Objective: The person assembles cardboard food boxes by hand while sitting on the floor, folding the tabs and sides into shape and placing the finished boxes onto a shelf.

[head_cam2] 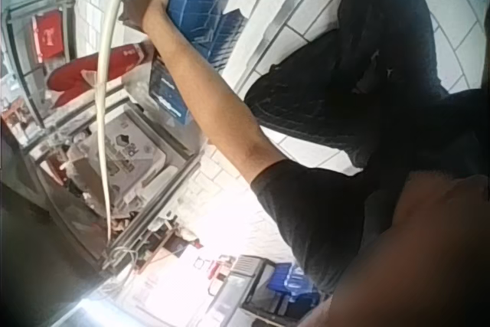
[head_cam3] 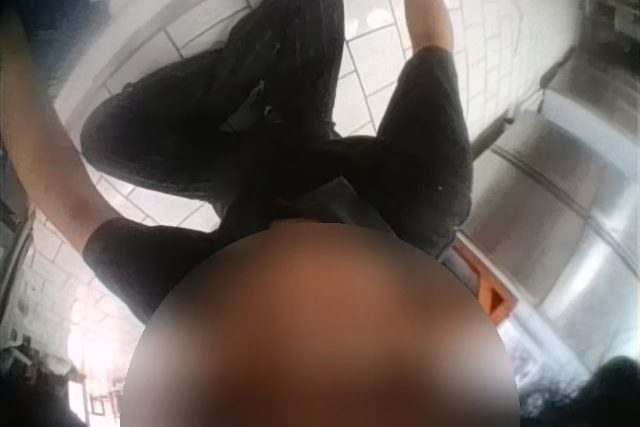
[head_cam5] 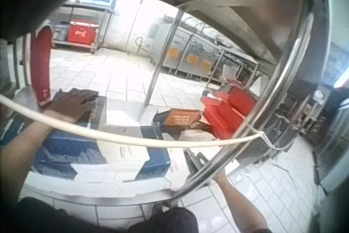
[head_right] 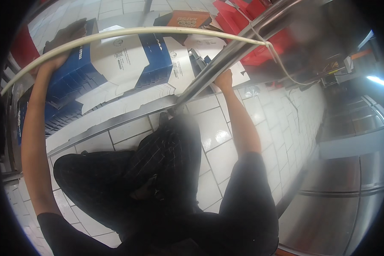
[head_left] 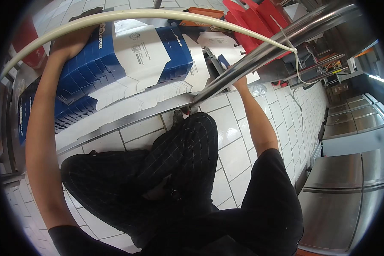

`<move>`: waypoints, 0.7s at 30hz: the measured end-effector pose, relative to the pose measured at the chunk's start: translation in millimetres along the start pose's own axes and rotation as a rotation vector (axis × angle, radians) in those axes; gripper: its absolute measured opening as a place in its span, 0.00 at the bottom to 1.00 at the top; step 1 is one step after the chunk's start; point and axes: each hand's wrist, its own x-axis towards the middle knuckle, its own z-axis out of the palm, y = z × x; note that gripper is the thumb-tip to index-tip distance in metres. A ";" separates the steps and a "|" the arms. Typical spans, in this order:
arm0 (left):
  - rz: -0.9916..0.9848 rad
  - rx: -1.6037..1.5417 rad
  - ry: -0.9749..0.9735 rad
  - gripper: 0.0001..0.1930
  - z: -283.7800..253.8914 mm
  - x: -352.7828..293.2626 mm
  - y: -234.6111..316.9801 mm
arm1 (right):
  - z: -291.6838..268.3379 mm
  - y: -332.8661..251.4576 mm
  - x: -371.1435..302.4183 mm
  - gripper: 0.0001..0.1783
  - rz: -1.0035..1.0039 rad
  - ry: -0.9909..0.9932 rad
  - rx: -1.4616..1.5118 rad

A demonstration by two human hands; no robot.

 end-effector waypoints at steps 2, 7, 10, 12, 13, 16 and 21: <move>0.002 0.029 -0.009 0.29 0.9 2.0 -3.9 | 13.3 22.6 5.1 0.15 -0.072 0.070 -0.105; 0.031 -0.010 0.031 0.29 4.1 3.2 -7.3 | -0.2 47.7 6.7 0.16 0.067 0.093 0.080; -0.014 0.004 0.024 0.28 -12.9 -3.4 44.6 | -32.0 69.1 -11.8 0.13 -0.041 0.401 -0.153; -0.101 0.094 0.098 0.26 -27.0 -21.9 26.1 | -60.7 -34.0 -18.4 0.10 0.136 0.482 -0.212; -0.078 -0.019 0.247 0.25 -35.8 -24.0 7.3 | -92.0 -53.4 -35.2 0.09 0.277 0.454 -0.110; -0.037 -0.196 0.406 0.23 -60.5 -41.0 -18.4 | -196.6 -142.0 -122.6 0.10 0.289 0.199 -0.342; -0.060 -1.063 -0.445 0.23 -76.1 -262.2 114.8 | -242.6 -236.6 -235.6 0.10 -0.127 -0.533 0.267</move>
